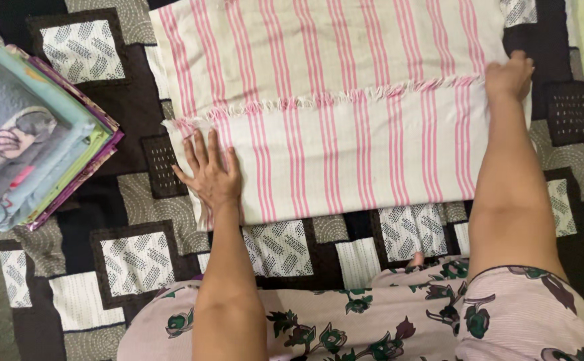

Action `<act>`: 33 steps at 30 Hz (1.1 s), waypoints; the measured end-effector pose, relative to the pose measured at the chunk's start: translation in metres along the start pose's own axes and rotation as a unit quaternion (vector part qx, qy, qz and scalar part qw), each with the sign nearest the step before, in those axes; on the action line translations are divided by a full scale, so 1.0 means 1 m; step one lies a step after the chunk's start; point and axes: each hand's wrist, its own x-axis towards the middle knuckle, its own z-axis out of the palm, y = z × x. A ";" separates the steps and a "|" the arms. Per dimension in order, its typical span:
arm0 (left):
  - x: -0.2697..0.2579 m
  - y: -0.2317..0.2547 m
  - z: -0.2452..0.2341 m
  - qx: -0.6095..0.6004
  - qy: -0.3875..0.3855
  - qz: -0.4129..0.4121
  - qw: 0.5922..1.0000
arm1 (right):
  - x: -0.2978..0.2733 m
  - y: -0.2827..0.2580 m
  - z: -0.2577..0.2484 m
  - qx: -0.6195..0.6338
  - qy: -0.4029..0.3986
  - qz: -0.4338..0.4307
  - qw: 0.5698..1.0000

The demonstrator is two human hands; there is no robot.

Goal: The person folds a white and pink striped towel on a patterned mat, smoothing and aligning it into a compact rectangle. They then place the folded towel on a stack of other folded linens and begin unfolding a green and white checkered towel.

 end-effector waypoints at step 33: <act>0.004 0.001 -0.006 0.024 -0.035 -0.020 0.999 | -0.255 -0.283 0.003 0.005 -0.105 -0.234 0.966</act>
